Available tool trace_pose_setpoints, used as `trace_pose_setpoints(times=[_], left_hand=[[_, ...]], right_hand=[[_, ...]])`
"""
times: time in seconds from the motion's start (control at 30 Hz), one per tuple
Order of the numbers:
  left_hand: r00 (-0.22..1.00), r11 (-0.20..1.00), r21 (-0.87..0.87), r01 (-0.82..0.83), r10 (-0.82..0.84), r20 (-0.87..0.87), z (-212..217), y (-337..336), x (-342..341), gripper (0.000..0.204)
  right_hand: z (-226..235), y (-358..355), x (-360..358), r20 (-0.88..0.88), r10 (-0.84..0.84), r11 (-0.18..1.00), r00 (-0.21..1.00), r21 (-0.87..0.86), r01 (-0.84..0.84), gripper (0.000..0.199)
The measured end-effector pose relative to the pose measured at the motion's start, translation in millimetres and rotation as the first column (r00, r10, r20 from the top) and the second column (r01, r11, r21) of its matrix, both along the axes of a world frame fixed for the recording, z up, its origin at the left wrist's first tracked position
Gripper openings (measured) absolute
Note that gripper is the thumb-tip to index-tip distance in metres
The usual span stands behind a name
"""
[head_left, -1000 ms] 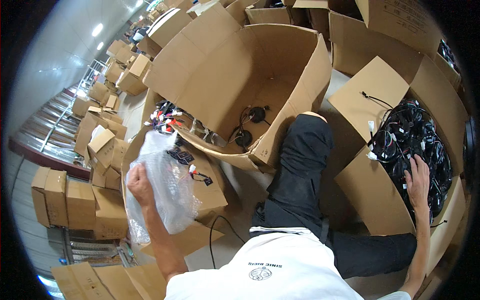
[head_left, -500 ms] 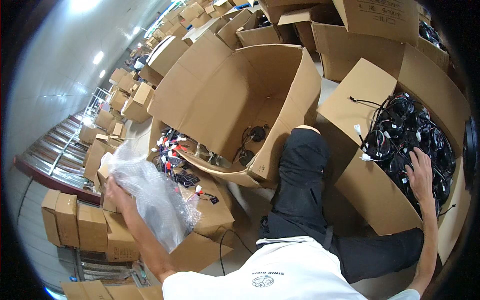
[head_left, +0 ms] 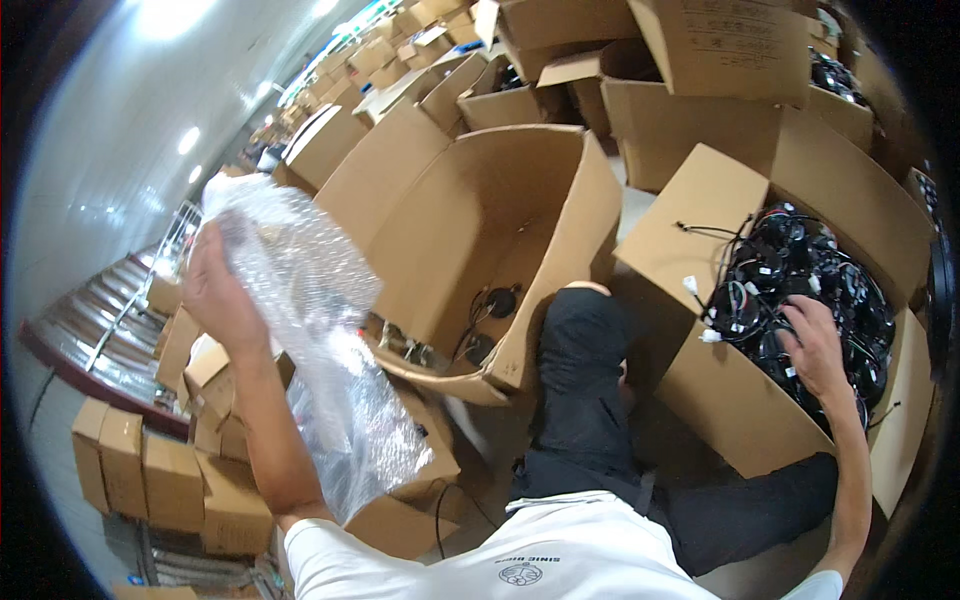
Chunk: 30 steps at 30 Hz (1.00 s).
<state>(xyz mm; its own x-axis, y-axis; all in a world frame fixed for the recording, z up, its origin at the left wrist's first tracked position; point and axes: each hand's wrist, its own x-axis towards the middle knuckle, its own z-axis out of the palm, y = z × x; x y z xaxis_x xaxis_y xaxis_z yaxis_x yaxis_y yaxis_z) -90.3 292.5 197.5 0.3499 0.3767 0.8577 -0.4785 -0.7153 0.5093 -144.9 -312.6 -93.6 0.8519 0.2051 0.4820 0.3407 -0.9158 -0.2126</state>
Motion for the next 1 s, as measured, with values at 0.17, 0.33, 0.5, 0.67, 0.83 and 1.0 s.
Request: trace_pose_setpoints(times=[0.17,0.33,0.5,0.67,0.83,1.0], left_hand=[[0.897,0.773,0.456,0.441,-0.397,-0.194,-69,-152,6,0.013],[0.386,0.176,0.527,0.831,-0.865,-0.320,-165,-316,-27,0.015],[0.113,-0.176,0.487,0.855,-0.854,-0.507,-220,-385,-60,0.027],[0.264,-0.158,0.582,0.798,-0.776,-0.573,-238,-403,-32,0.056],[0.443,-0.089,0.723,0.685,-0.737,-0.510,-237,-514,13,0.064],[0.685,0.074,0.687,0.723,-0.200,-0.700,-225,-665,52,0.075]], right_hand=[[66,70,18,-0.024,0.417,0.754,0.909,0.567,-0.331,0.041],[77,78,15,-0.161,0.799,0.200,0.580,0.980,-0.004,0.042],[106,43,-50,-0.274,0.440,0.399,0.855,0.913,0.087,0.029],[80,-20,-116,-0.152,0.082,0.285,0.985,0.951,0.123,0.033],[78,-125,-208,-0.166,-0.428,-0.108,0.889,0.985,0.132,0.027],[10,-223,-259,-0.115,-0.750,-0.111,0.651,0.993,0.046,0.026]])
